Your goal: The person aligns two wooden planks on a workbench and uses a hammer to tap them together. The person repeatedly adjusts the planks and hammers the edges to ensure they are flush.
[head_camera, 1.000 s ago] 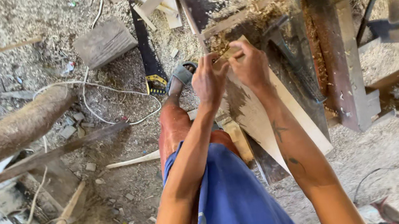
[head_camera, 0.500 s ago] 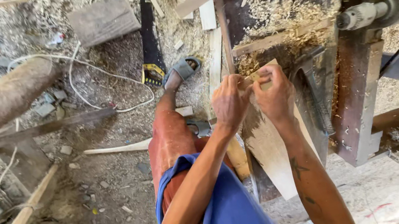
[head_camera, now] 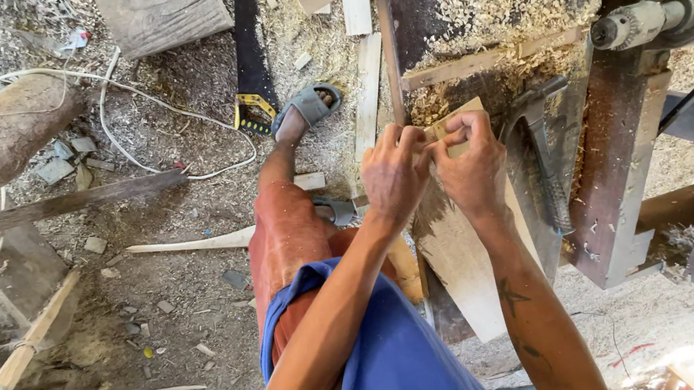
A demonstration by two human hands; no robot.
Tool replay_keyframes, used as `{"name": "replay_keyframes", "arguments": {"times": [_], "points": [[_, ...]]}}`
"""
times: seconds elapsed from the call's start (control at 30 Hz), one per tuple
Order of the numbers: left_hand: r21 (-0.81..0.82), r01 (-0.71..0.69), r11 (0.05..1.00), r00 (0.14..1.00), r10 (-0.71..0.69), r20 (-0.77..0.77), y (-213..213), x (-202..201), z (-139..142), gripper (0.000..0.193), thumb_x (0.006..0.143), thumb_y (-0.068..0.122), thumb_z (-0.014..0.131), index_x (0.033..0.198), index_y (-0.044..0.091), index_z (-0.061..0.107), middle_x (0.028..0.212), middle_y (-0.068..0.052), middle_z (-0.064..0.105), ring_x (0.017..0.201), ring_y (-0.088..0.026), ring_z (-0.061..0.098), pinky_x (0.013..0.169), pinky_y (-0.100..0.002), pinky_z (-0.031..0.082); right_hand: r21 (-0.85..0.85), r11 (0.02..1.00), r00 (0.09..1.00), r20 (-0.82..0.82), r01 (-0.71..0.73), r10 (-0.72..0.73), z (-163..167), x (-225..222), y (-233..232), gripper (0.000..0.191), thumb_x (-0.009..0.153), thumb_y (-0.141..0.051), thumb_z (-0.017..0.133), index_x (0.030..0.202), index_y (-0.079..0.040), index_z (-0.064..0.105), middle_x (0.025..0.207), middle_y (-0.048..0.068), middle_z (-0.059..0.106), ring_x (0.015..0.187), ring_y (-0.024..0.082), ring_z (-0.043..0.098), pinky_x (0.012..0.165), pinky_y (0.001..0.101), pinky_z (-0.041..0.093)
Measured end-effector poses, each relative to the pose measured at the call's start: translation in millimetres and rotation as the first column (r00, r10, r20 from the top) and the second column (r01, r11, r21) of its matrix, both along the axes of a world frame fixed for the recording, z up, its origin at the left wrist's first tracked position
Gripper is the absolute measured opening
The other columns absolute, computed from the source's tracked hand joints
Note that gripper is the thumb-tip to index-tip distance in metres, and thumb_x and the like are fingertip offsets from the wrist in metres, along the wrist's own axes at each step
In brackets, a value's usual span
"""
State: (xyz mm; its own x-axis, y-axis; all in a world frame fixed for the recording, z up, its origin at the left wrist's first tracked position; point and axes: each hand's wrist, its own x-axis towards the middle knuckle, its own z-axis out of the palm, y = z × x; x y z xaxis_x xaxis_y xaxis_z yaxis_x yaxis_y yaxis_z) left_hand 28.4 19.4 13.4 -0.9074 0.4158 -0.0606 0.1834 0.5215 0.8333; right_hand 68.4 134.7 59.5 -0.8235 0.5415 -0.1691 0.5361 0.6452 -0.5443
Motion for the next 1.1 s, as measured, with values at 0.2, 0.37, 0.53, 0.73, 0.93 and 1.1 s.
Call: {"name": "replay_keyframes", "arguments": {"times": [0.2,0.37,0.53,0.73,0.93,1.1], "points": [[-0.073,0.07,0.995,0.997,-0.067,0.039,2.9,5.9,-10.5,0.021,0.092,0.029,0.082,0.1,0.014,0.07,0.094,-0.003,0.06,0.071,-0.017,0.059,0.061,-0.033,0.042,-0.014,0.998,0.998,0.038,-0.055,0.055,-12.4,5.4,7.6,0.034,0.089,0.001,0.077,0.113,-0.004,0.053,0.096,0.008,0.068,0.085,0.021,0.072,0.074,0.0345,0.06],[-0.033,0.028,0.999,0.995,-0.031,-0.09,2.6,7.1,-8.7,0.012,0.09,0.026,0.079,0.1,0.02,0.074,0.117,-0.007,0.059,0.086,-0.017,0.062,0.068,-0.032,0.043,0.064,0.991,0.99,0.08,-0.122,0.116,-16.2,2.1,7.4,0.032,0.089,0.0,0.074,0.114,-0.004,0.054,0.097,0.011,0.067,0.086,0.025,0.072,0.075,0.036,0.059],[-0.034,0.044,0.998,0.995,-0.046,-0.084,2.4,3.4,-0.5,0.012,0.087,0.024,0.082,0.097,0.019,0.078,0.113,-0.004,0.062,0.089,-0.017,0.065,0.07,-0.035,0.043,0.07,0.984,0.962,0.23,-0.166,0.146,-8.0,-3.2,5.7,0.033,0.093,-0.003,0.072,0.121,-0.003,0.054,0.092,0.012,0.072,0.086,0.026,0.072,0.075,0.0384,0.058],[0.004,0.038,0.999,0.994,-0.038,-0.098,0.1,-1.8,1.8,0.013,0.082,0.02,0.084,0.094,0.017,0.079,0.107,-0.003,0.066,0.087,-0.019,0.067,0.072,-0.036,0.046,-0.007,0.991,0.979,0.153,-0.136,0.135,0.2,-2.4,10.6,0.045,0.091,-0.003,0.075,0.133,-0.004,0.06,0.095,0.012,0.078,0.088,0.025,0.075,0.08,0.0367,0.059],[0.056,0.034,0.998,0.993,-0.027,-0.115,-1.6,-2.7,-4.5,0.012,0.082,0.019,0.084,0.092,0.016,0.078,0.105,-0.002,0.066,0.082,-0.018,0.067,0.069,-0.036,0.05,-0.14,0.983,0.986,0.101,-0.115,0.129,0.4,-4.0,22.7,0.048,0.09,-0.005,0.078,0.135,-0.005,0.062,0.101,0.009,0.079,0.088,0.021,0.078,0.076,0.0297,0.062],[0.033,0.035,0.999,0.996,-0.032,-0.086,-1.2,-2.7,-5.9,0.01,0.082,0.018,0.084,0.089,0.015,0.079,0.102,-0.003,0.066,0.072,-0.019,0.065,0.063,-0.038,0.047,-0.197,0.962,0.982,-0.01,-0.189,0.191,-7.6,15.9,37.7,0.047,0.098,-0.024,0.073,0.138,-0.001,0.061,0.108,0.012,0.078,0.095,0.024,0.077,0.08,0.0332,0.063]]}}
